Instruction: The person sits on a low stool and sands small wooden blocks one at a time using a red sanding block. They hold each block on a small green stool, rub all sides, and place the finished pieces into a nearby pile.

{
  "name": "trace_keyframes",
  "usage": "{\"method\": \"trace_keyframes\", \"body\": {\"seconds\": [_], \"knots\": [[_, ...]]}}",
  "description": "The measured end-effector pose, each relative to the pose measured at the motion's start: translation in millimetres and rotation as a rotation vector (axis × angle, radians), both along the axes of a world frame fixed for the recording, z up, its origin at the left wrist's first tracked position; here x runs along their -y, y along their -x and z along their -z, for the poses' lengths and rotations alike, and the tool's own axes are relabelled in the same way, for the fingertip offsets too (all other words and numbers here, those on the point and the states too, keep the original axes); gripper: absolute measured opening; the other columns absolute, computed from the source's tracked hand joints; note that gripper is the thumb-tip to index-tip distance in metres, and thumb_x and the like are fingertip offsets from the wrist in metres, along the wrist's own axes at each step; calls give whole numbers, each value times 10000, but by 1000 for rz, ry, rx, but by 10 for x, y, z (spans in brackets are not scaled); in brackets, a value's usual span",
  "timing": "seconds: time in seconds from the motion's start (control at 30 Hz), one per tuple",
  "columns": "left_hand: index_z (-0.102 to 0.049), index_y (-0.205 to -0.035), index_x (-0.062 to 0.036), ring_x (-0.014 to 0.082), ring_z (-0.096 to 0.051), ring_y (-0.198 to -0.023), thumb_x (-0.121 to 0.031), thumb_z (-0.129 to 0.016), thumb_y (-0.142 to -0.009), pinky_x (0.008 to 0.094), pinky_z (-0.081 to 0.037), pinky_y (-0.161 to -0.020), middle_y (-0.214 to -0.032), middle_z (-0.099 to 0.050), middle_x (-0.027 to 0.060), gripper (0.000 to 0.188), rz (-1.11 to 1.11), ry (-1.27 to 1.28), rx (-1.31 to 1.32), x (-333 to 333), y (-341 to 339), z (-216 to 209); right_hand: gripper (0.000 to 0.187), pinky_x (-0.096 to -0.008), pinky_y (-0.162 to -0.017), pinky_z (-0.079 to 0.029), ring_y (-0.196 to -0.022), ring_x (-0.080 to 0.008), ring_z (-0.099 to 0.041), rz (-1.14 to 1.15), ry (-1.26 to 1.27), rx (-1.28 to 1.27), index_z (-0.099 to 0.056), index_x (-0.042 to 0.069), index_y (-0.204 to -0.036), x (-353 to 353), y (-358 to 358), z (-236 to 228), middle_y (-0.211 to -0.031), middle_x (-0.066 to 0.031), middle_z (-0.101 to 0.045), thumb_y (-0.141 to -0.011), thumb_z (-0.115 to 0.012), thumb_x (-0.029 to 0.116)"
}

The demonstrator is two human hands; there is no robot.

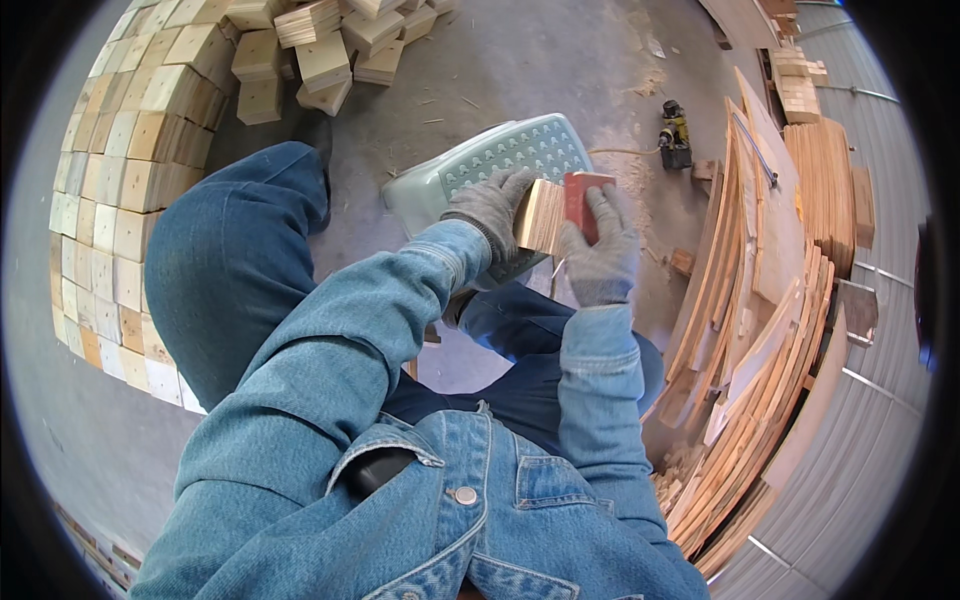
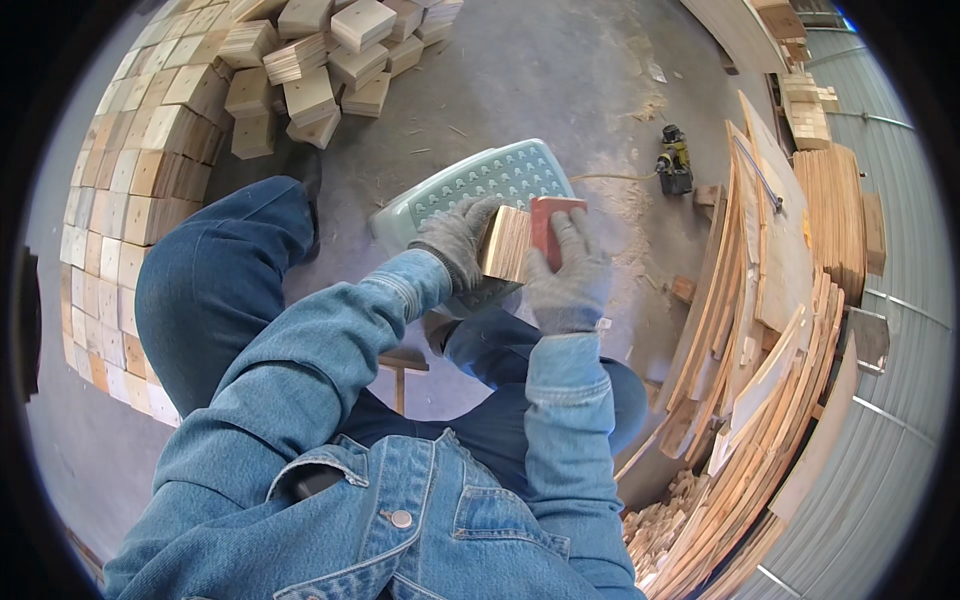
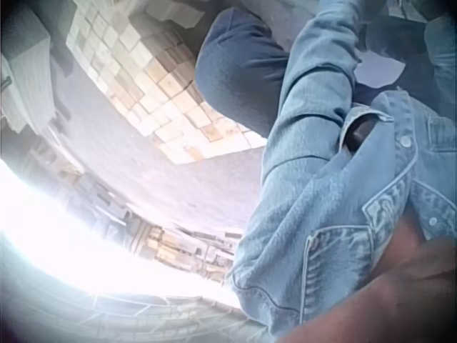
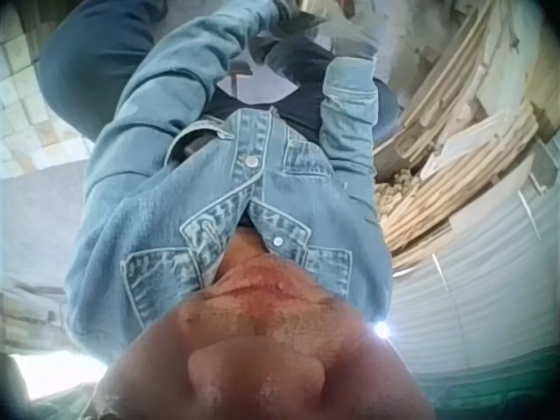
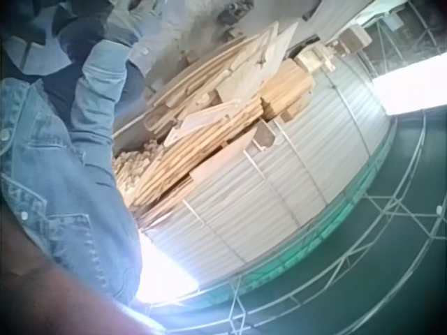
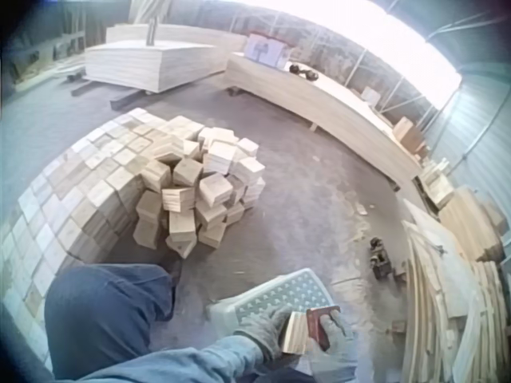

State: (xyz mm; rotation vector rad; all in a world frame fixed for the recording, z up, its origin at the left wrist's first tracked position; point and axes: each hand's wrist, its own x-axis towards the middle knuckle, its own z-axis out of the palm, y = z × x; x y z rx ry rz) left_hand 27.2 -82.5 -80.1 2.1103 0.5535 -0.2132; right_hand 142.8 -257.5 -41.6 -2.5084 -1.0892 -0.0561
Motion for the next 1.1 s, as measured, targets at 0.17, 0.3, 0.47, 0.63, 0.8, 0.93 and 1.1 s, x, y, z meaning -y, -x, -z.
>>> {"method": "trace_keyframes", "body": {"seconds": [0.17, 0.3, 0.47, 0.63, 0.8, 0.93, 1.1], "knots": [[-393, -1604, -221, 399, -564, -1396, -561, -938, -602, 473, -455, -1193, -1585, -483, 154, 1190, -36, -15, 69, 60, -33, 209, 631, -421, -1199, -454, -1404, -346, -582, 142, -64, -122, -689, 29, -1396, 78, -352, 14, -1511, -214, -603, -808, -872, 168], [-382, -1606, -223, 410, -576, -1380, -570, -953, -576, 481, -459, -1188, -1573, -494, 154, 1228, -84, -51, 93, 100, -32, 254, 625, -401, -1172, -485, -1381, -311, -608, 157, -21, -190, -695, 28, -1392, 356, -340, 96, -1494, -194, -630, -804, -891, 107], [-342, -1633, -182, 403, -539, -1424, -599, -949, -563, 469, -435, -1214, -1589, -471, 187, 1299, -78, 17, 85, 87, -30, 152, 631, -371, -1164, -489, -1332, -281, -642, 193, 81, -360, -679, 35, -1418, 508, -399, 51, -1458, -167, -661, -826, -873, 133], [-368, -1631, -112, 419, -499, -1457, -639, -946, -562, 457, -412, -1231, -1565, -481, 247, 1325, -141, 26, 90, 99, 45, 79, 651, -382, -1182, -474, -1346, -291, -632, 151, 137, -389, -670, 17, -1417, 365, -325, 74, -1465, -178, -653, -815, -875, 156], [-407, -1612, -96, 425, -513, -1442, -610, -948, -578, 457, -419, -1223, -1536, -511, 257, 1274, -107, 86, 64, 92, 82, -81, 661, -396, -1176, -480, -1334, -318, -633, 67, 100, -271, -689, 4, -1378, 379, -287, 255, -1442, -192, -659, -778, -912, 169], [-386, -1626, -93, 430, -493, -1461, -536, -961, -596, 452, -415, -1229, -1558, -495, 260, 1259, -113, 86, 111, 124, 107, -22, 645, -405, -1169, -487, -1328, -326, -635, 51, 60, -223, -701, 5, -1355, 392, -224, 238, -1425, -190, -664, -770, -927, 159], [-332, -1655, -85, 425, -466, -1485, -313, -959, -630, 427, -379, -1266, -1612, -447, 250, 1223, -122, 36, 252, 168, 118, 22, 613, -402, -1180, -478, -1380, -338, -605, 100, -77, -269, -710, 48, -1362, 403, -138, 63, -1485, -196, -634, -791, -896, 171]]}}
